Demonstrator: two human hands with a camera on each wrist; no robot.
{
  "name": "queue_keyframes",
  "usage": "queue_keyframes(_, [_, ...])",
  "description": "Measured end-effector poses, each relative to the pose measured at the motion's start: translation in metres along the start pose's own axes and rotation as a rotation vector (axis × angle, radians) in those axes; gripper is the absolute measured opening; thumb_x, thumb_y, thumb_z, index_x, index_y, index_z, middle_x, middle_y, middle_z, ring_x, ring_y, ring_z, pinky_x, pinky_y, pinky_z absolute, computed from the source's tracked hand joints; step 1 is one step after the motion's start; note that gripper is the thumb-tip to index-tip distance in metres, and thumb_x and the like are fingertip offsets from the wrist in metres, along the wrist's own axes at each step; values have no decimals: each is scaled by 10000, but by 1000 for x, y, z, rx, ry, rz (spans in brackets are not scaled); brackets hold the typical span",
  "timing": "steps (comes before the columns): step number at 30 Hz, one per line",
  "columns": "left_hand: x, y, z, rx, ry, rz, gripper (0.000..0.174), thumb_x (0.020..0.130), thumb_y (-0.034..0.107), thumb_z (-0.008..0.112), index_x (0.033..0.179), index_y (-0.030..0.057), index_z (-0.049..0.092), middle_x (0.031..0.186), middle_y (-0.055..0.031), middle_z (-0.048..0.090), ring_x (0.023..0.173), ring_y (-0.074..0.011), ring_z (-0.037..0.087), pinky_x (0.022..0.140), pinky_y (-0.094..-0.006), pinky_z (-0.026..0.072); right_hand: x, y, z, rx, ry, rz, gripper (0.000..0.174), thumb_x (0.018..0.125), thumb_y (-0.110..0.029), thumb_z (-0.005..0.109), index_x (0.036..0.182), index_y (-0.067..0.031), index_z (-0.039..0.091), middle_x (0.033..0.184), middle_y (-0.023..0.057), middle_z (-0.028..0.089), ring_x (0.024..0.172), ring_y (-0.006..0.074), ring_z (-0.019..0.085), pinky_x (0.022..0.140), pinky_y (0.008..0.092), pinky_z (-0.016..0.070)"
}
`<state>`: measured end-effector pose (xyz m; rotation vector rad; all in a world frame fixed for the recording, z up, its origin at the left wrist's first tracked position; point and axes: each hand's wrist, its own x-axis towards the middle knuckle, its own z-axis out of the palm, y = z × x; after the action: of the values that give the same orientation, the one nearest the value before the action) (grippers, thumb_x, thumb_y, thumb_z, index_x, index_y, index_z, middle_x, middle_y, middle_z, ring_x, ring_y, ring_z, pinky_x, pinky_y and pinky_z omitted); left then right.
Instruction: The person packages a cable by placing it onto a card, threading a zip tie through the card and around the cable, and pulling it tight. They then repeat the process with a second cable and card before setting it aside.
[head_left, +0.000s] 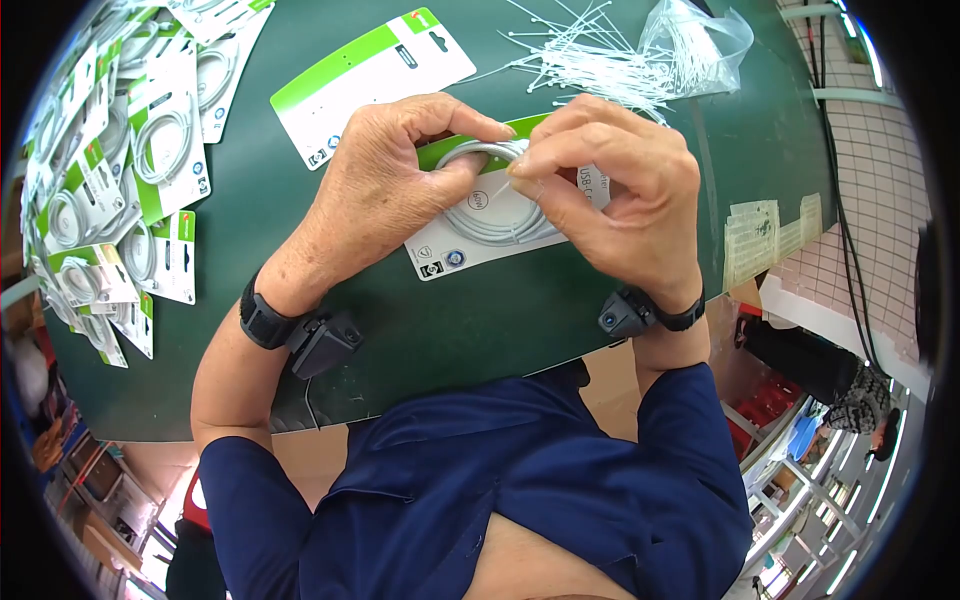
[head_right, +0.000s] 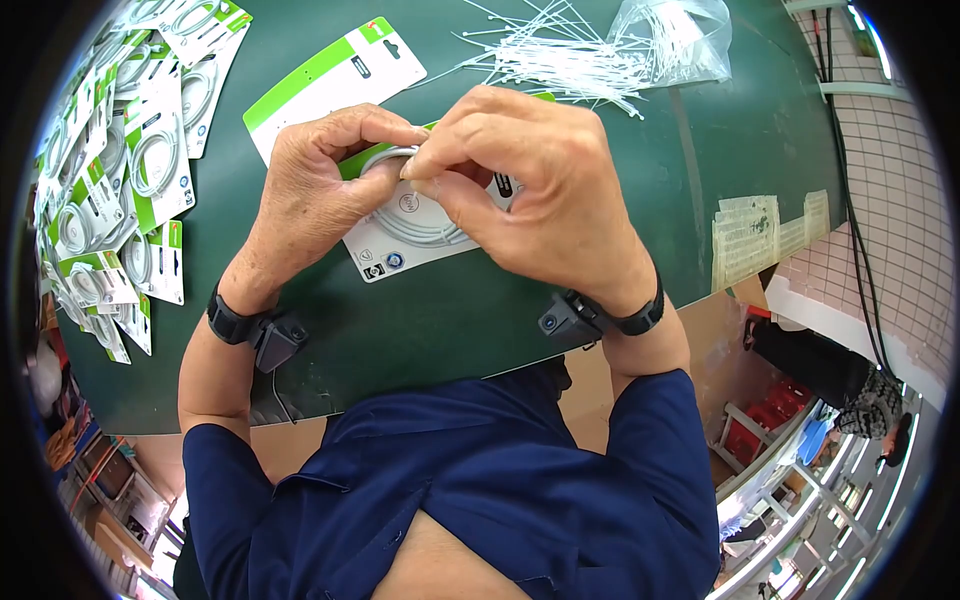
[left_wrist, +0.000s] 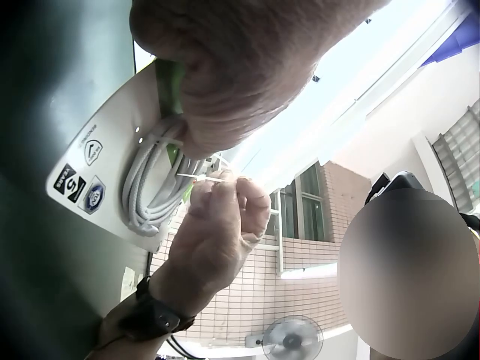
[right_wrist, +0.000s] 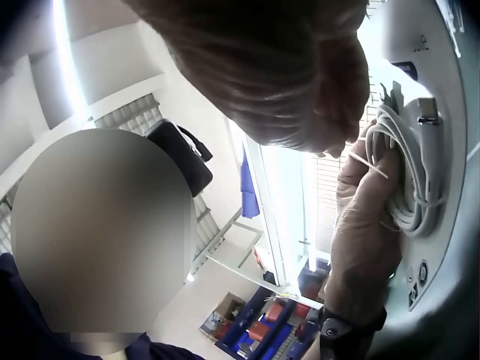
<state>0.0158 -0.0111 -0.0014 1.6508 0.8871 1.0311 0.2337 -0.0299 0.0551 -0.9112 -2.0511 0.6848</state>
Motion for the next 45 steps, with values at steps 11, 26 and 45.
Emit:
queue_keyframes(11, [3,20,-14,2,-51,-125,242,902,-104,668,1101,-25,782,1075,-68,772,1028,-125,717,990,-285,573,-5,4,9,-208,173,-361,312,708,96,883,845,-98,680,914,86,756,709,199,655,625,294,518])
queue_keyframes(26, [3,28,-20,-69,-77,-161,247,895,-94,664,1106,-33,778,1068,-61,774,1022,-118,714,993,-286,573,-5,9,11,-147,197,-318,350,699,60,915,814,-119,637,941,80,773,712,192,605,598,287,480])
queue_keyframes(45, [3,27,-19,-38,-78,-168,255,884,-105,654,1102,-45,773,1080,-67,770,1039,-125,713,1013,-292,567,0,12,16,-201,133,-336,315,694,85,887,842,-91,671,899,55,750,682,195,584,581,300,458])
